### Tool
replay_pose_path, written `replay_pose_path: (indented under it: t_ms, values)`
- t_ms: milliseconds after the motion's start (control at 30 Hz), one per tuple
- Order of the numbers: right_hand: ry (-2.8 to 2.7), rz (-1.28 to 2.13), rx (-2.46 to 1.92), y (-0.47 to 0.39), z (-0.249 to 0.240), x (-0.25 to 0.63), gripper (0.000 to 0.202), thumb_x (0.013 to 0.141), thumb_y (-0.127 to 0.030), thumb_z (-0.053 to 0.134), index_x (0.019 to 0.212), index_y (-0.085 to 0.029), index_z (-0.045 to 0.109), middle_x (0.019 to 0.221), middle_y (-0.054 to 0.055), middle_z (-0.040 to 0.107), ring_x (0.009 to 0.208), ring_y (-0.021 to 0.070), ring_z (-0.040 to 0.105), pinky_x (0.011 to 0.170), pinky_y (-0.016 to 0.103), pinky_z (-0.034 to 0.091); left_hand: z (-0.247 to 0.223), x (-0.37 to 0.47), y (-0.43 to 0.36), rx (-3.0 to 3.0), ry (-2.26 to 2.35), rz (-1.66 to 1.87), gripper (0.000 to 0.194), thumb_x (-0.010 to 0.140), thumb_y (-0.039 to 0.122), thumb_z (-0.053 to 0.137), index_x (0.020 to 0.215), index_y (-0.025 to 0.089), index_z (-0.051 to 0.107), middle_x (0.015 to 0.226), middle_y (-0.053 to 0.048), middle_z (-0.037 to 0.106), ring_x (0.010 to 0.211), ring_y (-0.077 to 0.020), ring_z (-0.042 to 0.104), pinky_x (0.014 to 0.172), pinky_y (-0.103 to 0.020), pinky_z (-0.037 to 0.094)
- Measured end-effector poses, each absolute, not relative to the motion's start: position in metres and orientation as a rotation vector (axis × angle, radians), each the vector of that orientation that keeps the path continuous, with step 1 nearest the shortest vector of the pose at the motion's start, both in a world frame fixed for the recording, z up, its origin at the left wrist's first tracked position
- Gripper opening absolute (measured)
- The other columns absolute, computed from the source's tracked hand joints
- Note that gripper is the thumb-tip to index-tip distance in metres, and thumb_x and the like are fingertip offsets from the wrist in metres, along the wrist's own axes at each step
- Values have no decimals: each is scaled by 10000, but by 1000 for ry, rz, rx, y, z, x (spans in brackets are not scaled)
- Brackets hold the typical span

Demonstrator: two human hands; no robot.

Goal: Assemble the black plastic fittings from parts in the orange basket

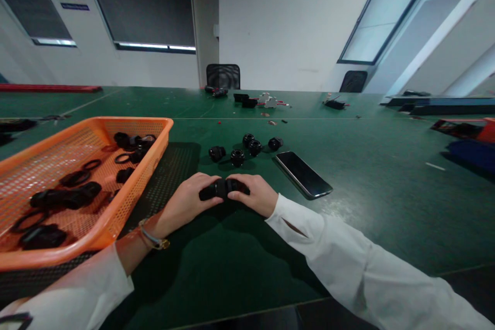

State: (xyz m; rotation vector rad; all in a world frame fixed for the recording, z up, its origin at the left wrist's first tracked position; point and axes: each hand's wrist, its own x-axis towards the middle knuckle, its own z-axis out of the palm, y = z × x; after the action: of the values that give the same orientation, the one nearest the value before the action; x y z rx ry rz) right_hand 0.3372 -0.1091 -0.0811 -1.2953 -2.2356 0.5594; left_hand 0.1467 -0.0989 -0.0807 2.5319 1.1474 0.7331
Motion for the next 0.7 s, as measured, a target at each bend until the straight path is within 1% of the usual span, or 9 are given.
replay_pose_path:
  t_ms: [100,200,400,700]
  values:
    - [-2234,564,-1291,-110,-80,337,333,731,-279,563,1025,-123,580,879,80,638,733,162,563,670,265,399,-81,146,-99,2607,1091,771,331,692,304,615,987,158,582,927,-54,642,888,-176,559,791,-296,457]
    - [-2224,593,-1279,-111,-79,337,306,737,-276,552,998,-122,591,815,60,632,673,144,540,625,248,377,-81,146,-100,2653,1053,803,310,690,291,624,968,162,584,927,-50,644,888,-175,553,789,-300,461]
    - [-2106,784,-1274,-111,-81,337,314,736,-280,544,982,-92,591,710,30,587,604,118,489,560,224,343,-82,146,-101,2748,971,895,324,693,259,630,994,154,569,941,-57,641,898,-176,546,796,-310,464]
    - [-1889,1137,-1147,-110,-85,336,222,731,-257,519,874,-101,585,648,4,547,599,111,506,568,215,379,-82,145,-103,2909,891,968,346,709,256,619,1026,137,545,943,-80,635,912,-192,544,801,-335,469]
